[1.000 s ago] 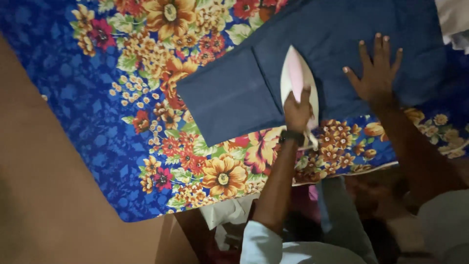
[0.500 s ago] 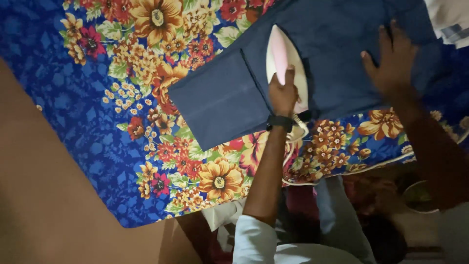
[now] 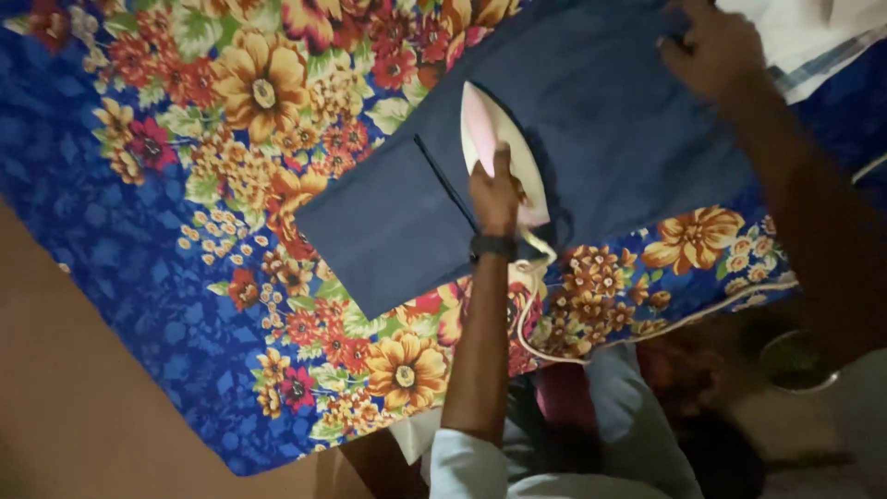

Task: Ironing and folding a pair of blue trousers on a bed.

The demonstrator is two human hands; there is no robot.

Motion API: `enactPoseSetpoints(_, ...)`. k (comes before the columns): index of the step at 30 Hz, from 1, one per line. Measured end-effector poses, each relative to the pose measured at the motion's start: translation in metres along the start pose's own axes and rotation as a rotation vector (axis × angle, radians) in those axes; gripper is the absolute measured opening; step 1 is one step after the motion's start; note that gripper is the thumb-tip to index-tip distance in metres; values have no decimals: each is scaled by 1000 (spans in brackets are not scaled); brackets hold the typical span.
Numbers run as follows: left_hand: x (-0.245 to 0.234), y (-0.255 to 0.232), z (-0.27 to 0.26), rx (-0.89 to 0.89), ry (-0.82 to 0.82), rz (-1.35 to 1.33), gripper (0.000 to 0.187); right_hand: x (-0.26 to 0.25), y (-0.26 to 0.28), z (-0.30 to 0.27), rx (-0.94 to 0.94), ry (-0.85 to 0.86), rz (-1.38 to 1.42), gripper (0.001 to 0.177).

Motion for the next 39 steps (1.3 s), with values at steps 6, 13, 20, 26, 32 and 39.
enactPoseSetpoints(6, 8, 0, 38, 68, 109, -91, 43, 74, -106, -1, 201, 277, -46, 21)
enactPoseSetpoints(13, 35, 4, -4, 13, 139, -111, 36, 4, -7, -5, 44, 108, 34, 44)
enactPoseSetpoints(20, 57, 16, -49, -41, 180, -34, 42, 16, 33, -81, 52, 19, -95, 51)
enactPoseSetpoints(26, 78, 51, -107, 24, 220, 8, 41, 15, 27, -152, -9, -72, -191, 56)
enactPoseSetpoints(32, 108, 19, -118, 34, 165, 71, 45, 2, 19, -153, 44, -92, -200, 44)
enactPoseSetpoints(39, 141, 81, -152, 121, 164, 59, 42, 10, -28, -160, 48, -153, -83, 38)
Point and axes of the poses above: each hand's wrist, its own z-axis towards the middle knuckle, its own x-axis out of the palm, y = z × x, the point moved 5 cm from there along z, towards the middle knuckle, and after that the axes turned 9 degrees about x, right-handed, at the moved point
